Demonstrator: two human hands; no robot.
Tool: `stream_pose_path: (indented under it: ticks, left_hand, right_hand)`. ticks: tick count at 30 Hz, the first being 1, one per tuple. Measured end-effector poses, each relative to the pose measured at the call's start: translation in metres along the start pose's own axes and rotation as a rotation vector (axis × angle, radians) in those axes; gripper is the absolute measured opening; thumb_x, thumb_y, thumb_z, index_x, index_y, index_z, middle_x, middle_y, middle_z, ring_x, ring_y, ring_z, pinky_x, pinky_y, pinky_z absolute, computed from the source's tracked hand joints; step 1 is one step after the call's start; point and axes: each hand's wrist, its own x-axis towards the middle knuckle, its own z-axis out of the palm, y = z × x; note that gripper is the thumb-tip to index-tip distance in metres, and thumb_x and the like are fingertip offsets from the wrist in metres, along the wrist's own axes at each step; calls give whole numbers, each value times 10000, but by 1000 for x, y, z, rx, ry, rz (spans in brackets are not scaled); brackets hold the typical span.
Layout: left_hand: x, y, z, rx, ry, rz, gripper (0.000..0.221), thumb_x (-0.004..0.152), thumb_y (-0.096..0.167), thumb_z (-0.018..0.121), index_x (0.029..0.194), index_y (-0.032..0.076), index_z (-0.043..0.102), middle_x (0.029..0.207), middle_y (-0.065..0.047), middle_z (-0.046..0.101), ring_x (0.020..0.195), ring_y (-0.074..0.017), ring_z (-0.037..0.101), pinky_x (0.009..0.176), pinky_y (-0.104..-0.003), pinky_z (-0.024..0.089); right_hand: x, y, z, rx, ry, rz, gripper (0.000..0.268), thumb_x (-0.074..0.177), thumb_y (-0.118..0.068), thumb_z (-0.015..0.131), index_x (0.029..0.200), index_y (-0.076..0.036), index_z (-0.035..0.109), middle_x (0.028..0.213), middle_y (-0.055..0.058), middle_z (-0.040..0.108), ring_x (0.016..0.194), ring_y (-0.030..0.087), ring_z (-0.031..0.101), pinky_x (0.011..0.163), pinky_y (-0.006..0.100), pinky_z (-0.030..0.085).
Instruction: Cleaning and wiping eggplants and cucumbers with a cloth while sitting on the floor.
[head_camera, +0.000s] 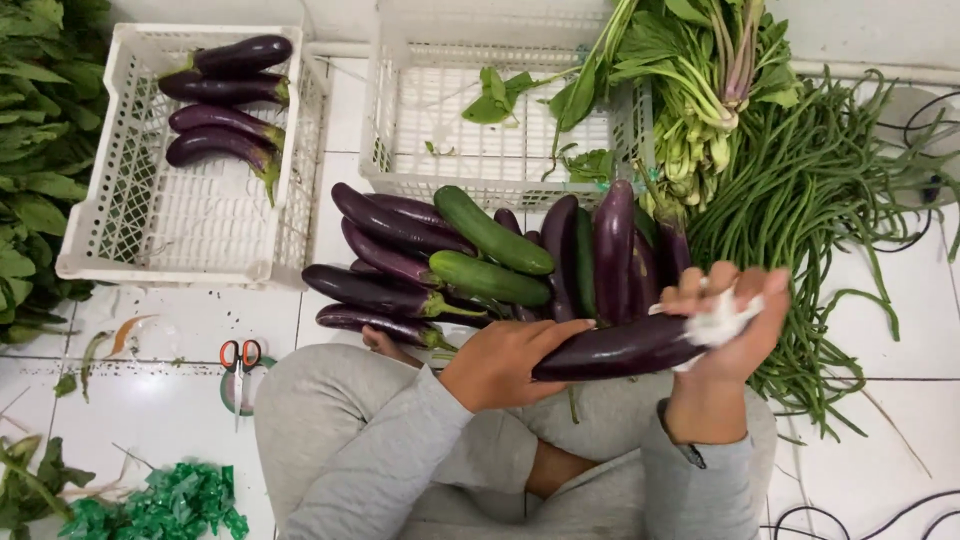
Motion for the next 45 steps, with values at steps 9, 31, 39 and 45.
stream_pose_path:
  ticks: [9,31,39,45]
  left_hand:
    - [6,4,3,-628,-65,-405,893,848,341,676,1535,-24,238,1322,-227,618,1033,-300,690,869,-370,549]
    - [-3,3,9,-861,-143,-246,900,971,276,694,1661,107,141,1562,-235,412,1414,-343,429,1191,-528,346]
    - [7,24,-15,-856,-415,-306,894,901,299,727,1637,140,245,1552,-287,424,1422,-409,432,1214,-553,322]
    - [12,28,-28,-910,-382,-407,891,867,320,742,1592,95,274,1451,-369,482,1332,-497,504,1119,-623,419]
  right_hand:
    - [-11,44,12,-1909,77,-808,450,1158,-195,238,1274,85,571,1248,233,682,581,173,427,476,297,395]
    - [-18,59,29,-352,189,-71,861,897,-614,531,1599,-237,205,1721,149,276,1481,367,439,1213,578,441]
    - [-8,0,-27,-449,270,-100,491,1065,-582,403,737,-217,396,733,13,498,640,204,596,616,304,504]
    - [8,0,-4,-73,255,-105,473,944,-593,487,977,-143,631,987,106,705,900,243,721,810,360,623]
